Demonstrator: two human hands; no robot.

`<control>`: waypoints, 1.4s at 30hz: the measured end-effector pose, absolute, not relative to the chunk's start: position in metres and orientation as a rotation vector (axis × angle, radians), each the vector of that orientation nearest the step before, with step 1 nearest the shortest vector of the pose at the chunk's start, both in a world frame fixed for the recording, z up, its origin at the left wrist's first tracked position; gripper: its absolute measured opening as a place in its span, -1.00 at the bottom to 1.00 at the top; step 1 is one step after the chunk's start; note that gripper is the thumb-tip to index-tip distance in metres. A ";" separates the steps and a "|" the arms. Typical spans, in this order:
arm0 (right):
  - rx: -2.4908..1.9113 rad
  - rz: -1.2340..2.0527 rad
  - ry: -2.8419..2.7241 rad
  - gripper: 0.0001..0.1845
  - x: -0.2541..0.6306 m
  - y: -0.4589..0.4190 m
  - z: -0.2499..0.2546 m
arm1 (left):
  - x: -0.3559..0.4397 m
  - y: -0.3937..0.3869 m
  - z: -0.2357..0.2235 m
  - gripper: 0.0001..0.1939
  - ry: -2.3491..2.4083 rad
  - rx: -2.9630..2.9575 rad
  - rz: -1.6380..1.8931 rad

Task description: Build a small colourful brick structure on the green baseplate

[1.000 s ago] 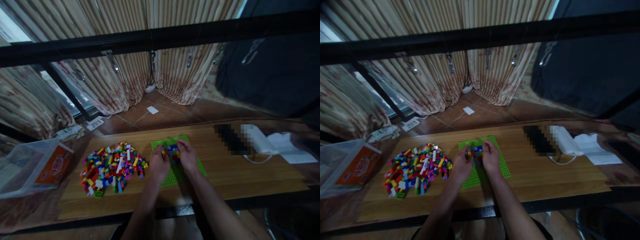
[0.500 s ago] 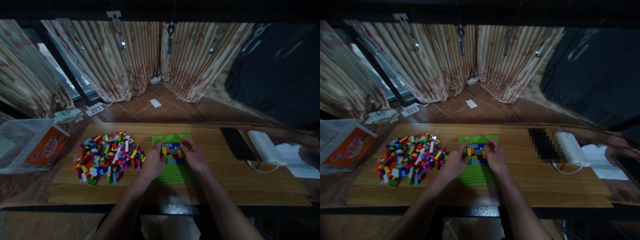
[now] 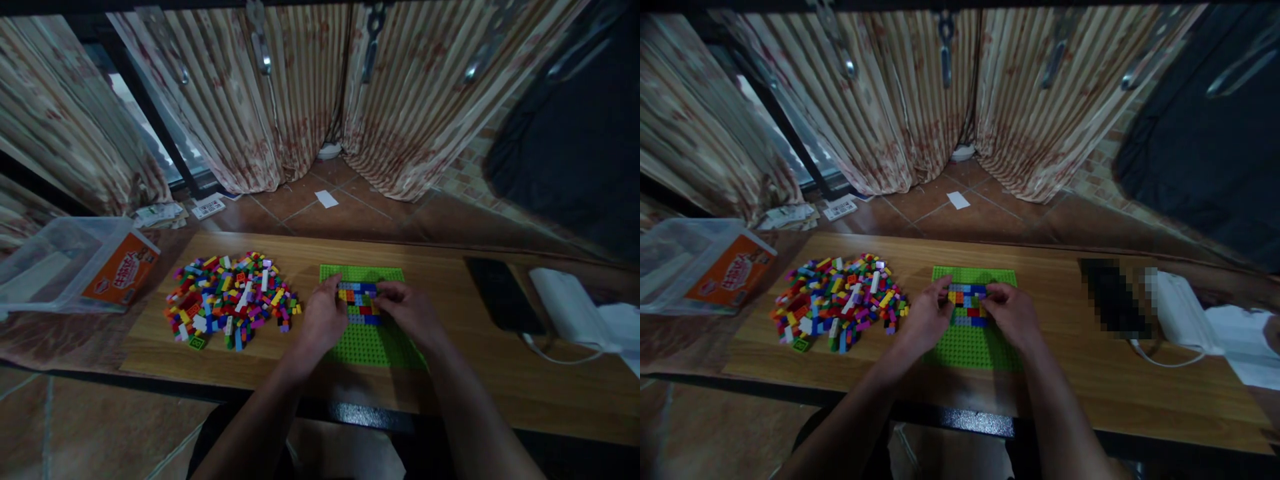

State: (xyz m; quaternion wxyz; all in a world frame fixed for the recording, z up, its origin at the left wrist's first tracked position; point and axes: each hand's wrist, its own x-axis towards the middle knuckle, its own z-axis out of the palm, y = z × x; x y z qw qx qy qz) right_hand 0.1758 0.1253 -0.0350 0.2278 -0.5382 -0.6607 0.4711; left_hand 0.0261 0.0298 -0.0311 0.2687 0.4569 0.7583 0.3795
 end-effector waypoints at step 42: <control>-1.498 1.160 -1.966 -0.54 0.174 0.133 -0.046 | 0.029 0.039 -0.021 -0.46 2.112 1.068 1.019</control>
